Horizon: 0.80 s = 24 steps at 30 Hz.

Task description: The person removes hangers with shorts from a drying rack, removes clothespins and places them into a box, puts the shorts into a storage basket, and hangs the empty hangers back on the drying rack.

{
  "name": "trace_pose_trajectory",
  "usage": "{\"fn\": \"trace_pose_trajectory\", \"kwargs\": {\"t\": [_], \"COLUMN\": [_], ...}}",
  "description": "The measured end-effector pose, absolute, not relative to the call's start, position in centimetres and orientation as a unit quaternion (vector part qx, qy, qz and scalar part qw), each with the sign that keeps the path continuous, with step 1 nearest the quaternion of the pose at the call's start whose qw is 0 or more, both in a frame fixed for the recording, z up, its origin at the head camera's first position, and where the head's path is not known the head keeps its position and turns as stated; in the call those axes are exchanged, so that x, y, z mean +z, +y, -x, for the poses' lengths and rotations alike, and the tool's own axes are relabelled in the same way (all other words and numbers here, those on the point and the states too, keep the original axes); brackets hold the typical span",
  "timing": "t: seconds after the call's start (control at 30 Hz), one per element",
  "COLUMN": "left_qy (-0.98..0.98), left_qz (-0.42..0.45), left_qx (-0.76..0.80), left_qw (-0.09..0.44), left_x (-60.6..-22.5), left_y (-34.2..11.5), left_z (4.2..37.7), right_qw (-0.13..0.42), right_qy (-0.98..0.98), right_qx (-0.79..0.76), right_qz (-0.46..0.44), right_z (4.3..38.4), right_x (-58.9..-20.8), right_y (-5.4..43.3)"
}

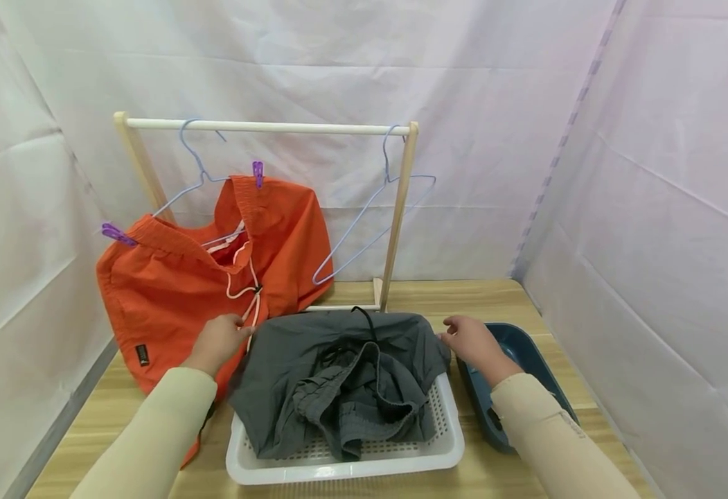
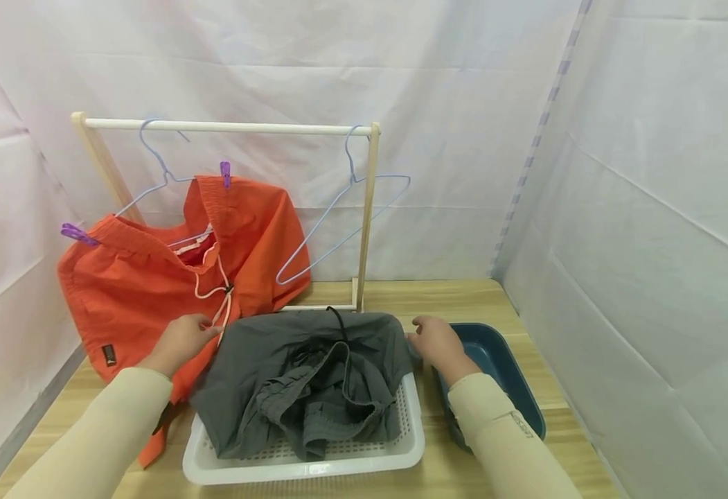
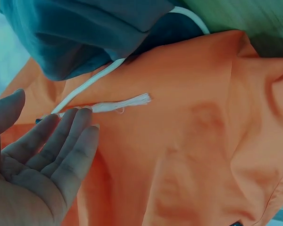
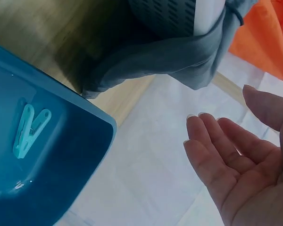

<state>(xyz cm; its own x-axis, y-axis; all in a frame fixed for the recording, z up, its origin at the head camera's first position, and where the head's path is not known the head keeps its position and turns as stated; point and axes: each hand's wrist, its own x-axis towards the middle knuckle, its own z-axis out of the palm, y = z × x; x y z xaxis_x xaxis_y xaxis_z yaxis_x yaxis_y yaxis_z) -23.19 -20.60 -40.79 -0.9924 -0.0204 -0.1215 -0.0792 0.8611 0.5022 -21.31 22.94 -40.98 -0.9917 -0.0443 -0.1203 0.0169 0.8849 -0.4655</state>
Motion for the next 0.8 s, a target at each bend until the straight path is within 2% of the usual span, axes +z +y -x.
{"fn": "trace_pose_trajectory", "kwargs": {"t": [0.23,0.8], "left_qy": [0.966,0.967], "left_qz": [0.017,0.033], "left_qx": [0.244,0.232], "left_qw": [0.087,0.097], "left_x": [-41.0,-41.5], "left_y": [-19.4,-18.0], "left_z": [24.6,25.9], "right_qw": [0.067,0.077], "right_qy": [0.973,0.973], "right_qx": [-0.221,-0.215], "right_qz": [0.014,0.02], "right_z": [23.3,26.4], "right_x": [-40.9,-43.0], "right_y": [22.2,21.2]}}
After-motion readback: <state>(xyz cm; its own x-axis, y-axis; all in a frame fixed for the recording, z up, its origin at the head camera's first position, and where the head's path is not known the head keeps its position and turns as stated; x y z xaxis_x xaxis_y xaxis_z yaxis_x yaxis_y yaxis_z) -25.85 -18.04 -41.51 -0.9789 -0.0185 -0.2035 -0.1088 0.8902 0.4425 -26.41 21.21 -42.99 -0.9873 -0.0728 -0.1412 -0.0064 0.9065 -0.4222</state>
